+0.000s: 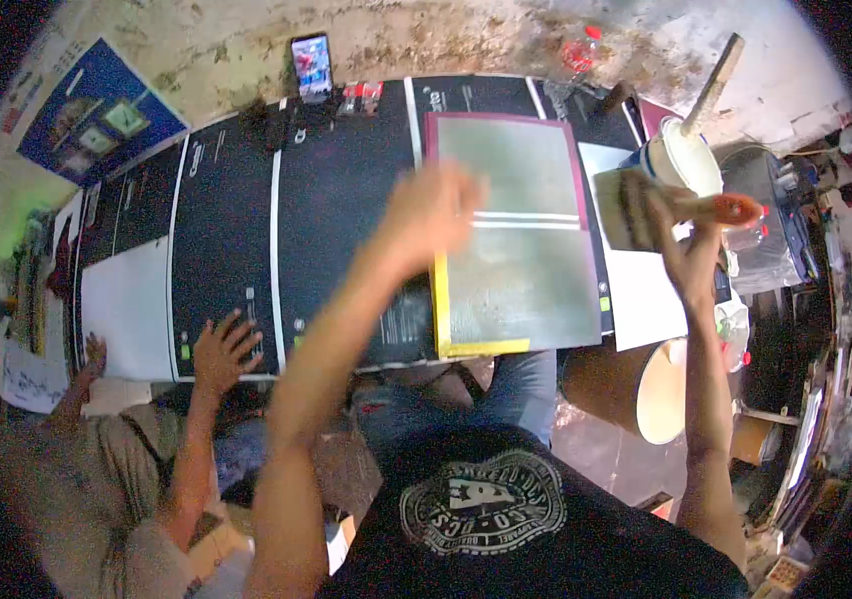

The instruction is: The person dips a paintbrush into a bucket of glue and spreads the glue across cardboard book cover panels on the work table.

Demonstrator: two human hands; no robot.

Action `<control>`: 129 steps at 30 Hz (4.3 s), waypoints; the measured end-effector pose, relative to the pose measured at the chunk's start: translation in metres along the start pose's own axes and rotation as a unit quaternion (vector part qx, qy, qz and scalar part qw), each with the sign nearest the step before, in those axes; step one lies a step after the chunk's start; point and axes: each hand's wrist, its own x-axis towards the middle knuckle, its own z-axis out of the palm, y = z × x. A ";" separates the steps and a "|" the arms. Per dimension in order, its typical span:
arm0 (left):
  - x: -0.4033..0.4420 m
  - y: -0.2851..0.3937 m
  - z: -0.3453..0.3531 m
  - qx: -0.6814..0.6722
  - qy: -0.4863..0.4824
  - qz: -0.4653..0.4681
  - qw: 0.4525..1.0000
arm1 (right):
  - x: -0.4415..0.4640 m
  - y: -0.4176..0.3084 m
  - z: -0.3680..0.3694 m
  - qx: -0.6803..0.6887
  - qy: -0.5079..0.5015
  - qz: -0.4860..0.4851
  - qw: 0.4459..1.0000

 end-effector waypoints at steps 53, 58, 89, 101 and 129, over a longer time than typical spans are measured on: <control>0.152 -0.056 0.024 0.081 -0.292 -0.133 0.944 | -0.085 -0.086 0.103 -0.031 -0.186 -0.263 0.946; 0.101 -0.039 0.036 0.121 0.003 -0.105 0.987 | -0.123 -0.097 0.009 0.116 -0.273 -0.248 0.922; -0.174 -0.185 -0.040 -0.145 0.047 -0.476 0.866 | -0.060 0.219 -0.220 0.101 0.158 0.191 0.964; -0.226 -0.234 -0.059 0.323 0.060 -0.545 0.771 | 0.111 0.222 -0.168 -0.168 0.094 0.119 0.974; -0.296 0.118 -0.032 -0.088 0.200 -0.306 0.927 | 0.196 0.253 -0.101 -0.211 -0.201 0.247 0.924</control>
